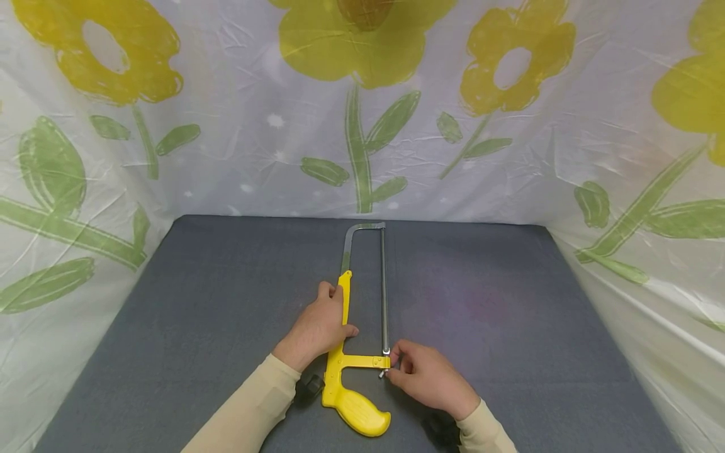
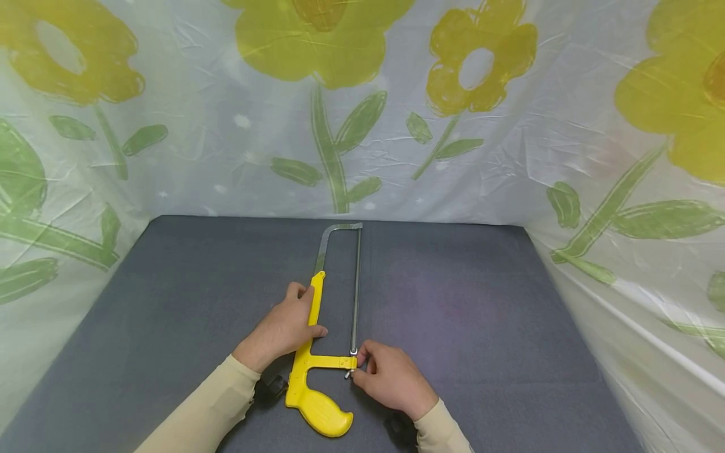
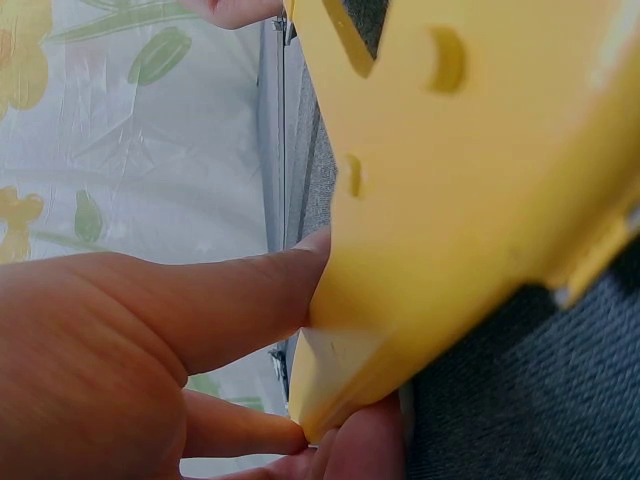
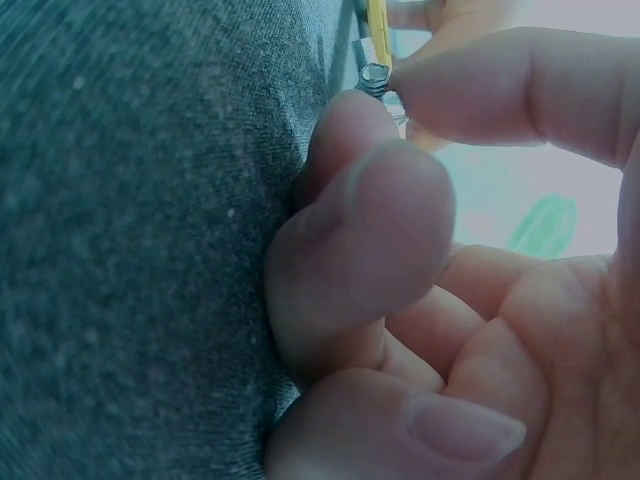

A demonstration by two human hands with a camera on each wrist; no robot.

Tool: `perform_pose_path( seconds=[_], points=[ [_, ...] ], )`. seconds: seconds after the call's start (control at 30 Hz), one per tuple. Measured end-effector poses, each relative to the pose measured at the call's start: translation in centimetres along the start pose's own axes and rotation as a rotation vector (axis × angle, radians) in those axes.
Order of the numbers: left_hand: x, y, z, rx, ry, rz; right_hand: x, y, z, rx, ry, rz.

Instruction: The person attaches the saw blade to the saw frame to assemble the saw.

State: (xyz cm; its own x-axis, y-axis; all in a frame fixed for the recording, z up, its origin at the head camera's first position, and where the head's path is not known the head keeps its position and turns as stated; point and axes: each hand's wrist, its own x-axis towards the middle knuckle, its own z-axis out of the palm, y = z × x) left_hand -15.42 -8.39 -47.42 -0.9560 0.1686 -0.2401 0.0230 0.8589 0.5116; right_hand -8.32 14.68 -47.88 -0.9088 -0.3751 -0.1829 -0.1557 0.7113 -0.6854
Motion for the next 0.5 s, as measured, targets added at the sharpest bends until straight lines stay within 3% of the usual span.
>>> perform_pose_path(
  seconds=[0.5],
  points=[
    [0.04,-0.09,0.06,-0.003,0.005,0.013,0.18,-0.05,0.04,-0.012,-0.006,0.019]
  ],
)
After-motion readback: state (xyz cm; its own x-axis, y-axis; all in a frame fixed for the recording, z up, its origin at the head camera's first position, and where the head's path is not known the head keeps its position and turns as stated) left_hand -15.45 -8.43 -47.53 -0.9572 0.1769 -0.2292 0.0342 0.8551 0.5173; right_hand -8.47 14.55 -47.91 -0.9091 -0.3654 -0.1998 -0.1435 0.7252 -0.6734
